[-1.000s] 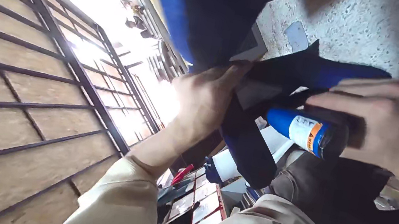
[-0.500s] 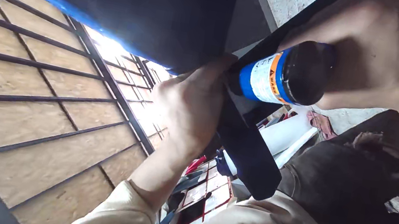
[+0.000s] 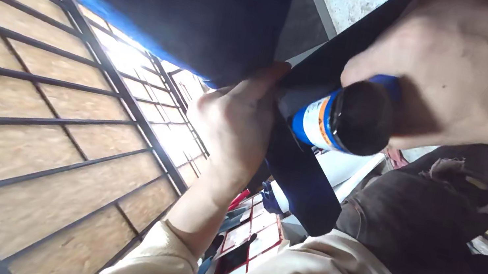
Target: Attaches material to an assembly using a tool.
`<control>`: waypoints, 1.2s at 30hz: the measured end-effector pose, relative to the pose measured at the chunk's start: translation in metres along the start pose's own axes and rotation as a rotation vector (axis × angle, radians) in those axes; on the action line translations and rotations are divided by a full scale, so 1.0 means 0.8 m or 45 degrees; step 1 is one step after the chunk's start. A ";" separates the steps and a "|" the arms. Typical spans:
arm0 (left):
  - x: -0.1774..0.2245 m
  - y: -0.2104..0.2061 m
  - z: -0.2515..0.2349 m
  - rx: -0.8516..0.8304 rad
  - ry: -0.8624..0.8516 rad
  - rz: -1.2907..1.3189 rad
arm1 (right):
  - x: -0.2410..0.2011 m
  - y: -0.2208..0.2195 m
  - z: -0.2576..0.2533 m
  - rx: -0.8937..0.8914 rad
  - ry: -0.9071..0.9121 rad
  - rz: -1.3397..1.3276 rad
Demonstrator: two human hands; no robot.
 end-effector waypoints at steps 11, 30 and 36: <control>-0.006 0.004 0.011 0.132 -0.051 0.221 | -0.008 -0.001 0.019 0.016 -0.039 0.074; -0.042 -0.018 0.014 0.335 0.445 0.618 | -0.001 -0.021 0.032 0.517 -0.150 -0.070; -0.040 -0.019 0.022 0.370 0.465 0.769 | 0.015 -0.016 0.037 0.565 -0.168 -0.076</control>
Point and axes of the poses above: each hand's wrist, its own z-axis away from the middle knuckle, its own y-axis out of the back of the hand, x = y × z, the point moved 8 cm from there along -z, towards the middle knuckle, and after that the axes turned 2 degrees about y, right-handed, at the moved point
